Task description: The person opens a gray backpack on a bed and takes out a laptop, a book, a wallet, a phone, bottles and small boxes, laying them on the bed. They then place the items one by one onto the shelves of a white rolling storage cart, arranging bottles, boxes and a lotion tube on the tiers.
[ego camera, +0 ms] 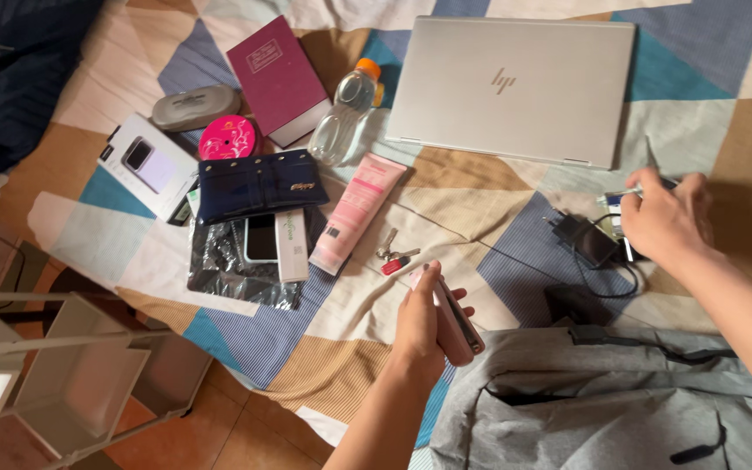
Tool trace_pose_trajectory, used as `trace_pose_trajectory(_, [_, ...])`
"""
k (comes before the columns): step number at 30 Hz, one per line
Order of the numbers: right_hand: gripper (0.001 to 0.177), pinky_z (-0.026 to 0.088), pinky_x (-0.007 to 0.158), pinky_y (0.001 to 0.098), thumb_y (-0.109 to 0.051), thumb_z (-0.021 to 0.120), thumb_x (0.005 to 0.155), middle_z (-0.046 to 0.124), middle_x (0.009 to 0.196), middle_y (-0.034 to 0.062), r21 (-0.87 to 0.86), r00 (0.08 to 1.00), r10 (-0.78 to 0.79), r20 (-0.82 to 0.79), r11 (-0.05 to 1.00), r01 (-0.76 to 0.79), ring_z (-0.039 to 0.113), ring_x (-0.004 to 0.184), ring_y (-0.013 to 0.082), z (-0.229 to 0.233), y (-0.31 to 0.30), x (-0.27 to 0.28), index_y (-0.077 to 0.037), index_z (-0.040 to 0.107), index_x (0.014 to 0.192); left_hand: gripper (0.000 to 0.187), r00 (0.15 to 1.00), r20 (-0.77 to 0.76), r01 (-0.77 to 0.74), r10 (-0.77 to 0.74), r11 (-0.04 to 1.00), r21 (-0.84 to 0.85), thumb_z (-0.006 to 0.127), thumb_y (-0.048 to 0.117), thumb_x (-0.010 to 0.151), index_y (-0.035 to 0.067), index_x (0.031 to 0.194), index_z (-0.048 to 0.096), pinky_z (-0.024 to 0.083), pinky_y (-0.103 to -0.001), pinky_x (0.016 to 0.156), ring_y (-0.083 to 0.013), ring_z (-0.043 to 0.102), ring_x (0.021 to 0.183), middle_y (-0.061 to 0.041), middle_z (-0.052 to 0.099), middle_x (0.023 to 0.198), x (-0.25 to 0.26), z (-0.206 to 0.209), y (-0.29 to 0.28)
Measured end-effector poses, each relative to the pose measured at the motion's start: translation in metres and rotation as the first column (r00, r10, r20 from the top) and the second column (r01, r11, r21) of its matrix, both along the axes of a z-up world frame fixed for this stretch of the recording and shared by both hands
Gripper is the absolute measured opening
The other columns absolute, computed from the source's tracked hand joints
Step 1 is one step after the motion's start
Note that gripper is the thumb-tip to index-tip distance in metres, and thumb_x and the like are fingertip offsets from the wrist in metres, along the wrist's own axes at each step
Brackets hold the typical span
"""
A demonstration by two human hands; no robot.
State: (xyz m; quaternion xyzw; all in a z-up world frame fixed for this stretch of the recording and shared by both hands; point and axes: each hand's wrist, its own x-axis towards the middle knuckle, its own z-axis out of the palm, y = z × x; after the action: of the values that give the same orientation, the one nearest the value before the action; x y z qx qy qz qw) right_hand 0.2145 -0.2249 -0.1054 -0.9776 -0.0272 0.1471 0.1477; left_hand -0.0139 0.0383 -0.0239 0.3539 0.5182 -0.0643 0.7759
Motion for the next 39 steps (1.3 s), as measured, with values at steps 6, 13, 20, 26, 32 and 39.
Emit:
trace_pose_trajectory(6, [0.078, 0.053, 0.086, 0.0637, -0.081, 0.059, 0.086, 0.030, 0.153, 0.0351, -0.222, 0.972, -0.204, -0.120, 0.960, 0.174, 0.053, 0.119, 0.0594, -0.018, 0.006, 0.014, -0.021, 0.055, 0.137, 0.063, 0.999, 0.022, -0.026, 0.026, 1.000, 0.013, 0.064, 0.048, 0.090, 0.006, 0.135, 0.052, 0.058, -0.045, 0.073, -0.0266, 0.067, 0.083, -0.017, 0.069, 0.106, -0.015, -0.004, 0.005])
trace_pose_trajectory(13, [0.085, 0.055, 0.082, 0.0630, -0.085, 0.054, 0.085, 0.046, 0.140, 0.0343, -0.305, 0.992, -0.079, -0.103, 0.951, 0.044, 0.062, 0.112, 0.0559, -0.024, -0.009, 0.007, -0.019, 0.056, 0.139, 0.059, 0.999, -0.043, -0.033, 0.034, 0.999, 0.019, 0.063, 0.048, 0.090, 0.009, 0.133, 0.053, 0.058, -0.044, 0.073, -0.0256, 0.067, 0.084, -0.014, 0.069, 0.103, -0.030, -0.003, 0.007])
trace_pose_trajectory(20, [0.082, 0.055, 0.088, 0.0590, -0.076, 0.066, 0.081, 0.052, 0.135, 0.0203, -0.352, 0.993, 0.035, -0.117, 0.933, -0.074, 0.071, 0.099, 0.0402, -0.017, -0.019, -0.017, -0.025, 0.058, 0.146, 0.060, 0.998, -0.050, -0.034, 0.036, 0.999, 0.032, 0.063, 0.049, 0.090, 0.009, 0.134, 0.052, 0.057, -0.044, 0.072, -0.0259, 0.067, 0.084, -0.013, 0.068, 0.103, -0.039, -0.002, 0.010])
trace_pose_trajectory(26, [0.065, 0.061, 0.065, 0.0509, -0.057, 0.071, 0.089, 0.042, 0.134, 0.0187, -0.029, 0.999, -0.042, -0.021, 0.999, 0.041, 0.069, 0.082, 0.0403, -0.012, -0.042, -0.037, -0.019, 0.060, 0.141, 0.058, 0.998, -0.047, -0.051, 0.052, 0.998, 0.027, 0.064, 0.047, 0.090, 0.010, 0.134, 0.053, 0.057, -0.043, 0.074, -0.0247, 0.067, 0.085, -0.013, 0.069, 0.105, -0.042, 0.006, 0.008])
trace_pose_trajectory(32, [0.044, 0.050, 0.089, 0.0382, -0.046, 0.057, 0.112, 0.065, 0.129, 0.0150, 0.588, 0.983, -0.181, 0.043, 0.800, 0.121, 0.063, 0.110, 0.0236, 0.034, -0.043, -0.052, -0.011, 0.061, 0.140, 0.052, 0.999, 0.028, 0.042, -0.045, 0.995, 0.095, 0.069, 0.038, 0.088, 0.004, 0.125, 0.057, 0.057, -0.040, 0.065, -0.0231, 0.069, 0.077, -0.013, 0.071, 0.100, -0.034, 0.034, 0.004])
trace_pose_trajectory(39, [0.056, 0.054, 0.064, 0.0389, -0.060, 0.041, 0.106, 0.067, 0.115, 0.0065, 0.782, 0.835, -0.035, -0.549, 0.329, 0.529, 0.066, 0.093, 0.0192, 0.120, 0.009, -0.064, -0.017, 0.050, 0.140, 0.043, 0.931, 0.242, 0.222, -0.273, 0.950, 0.219, 0.080, 0.032, 0.079, 0.006, 0.106, 0.059, 0.057, -0.035, 0.058, -0.0186, 0.070, 0.071, -0.008, 0.072, 0.088, -0.012, 0.094, -0.007])
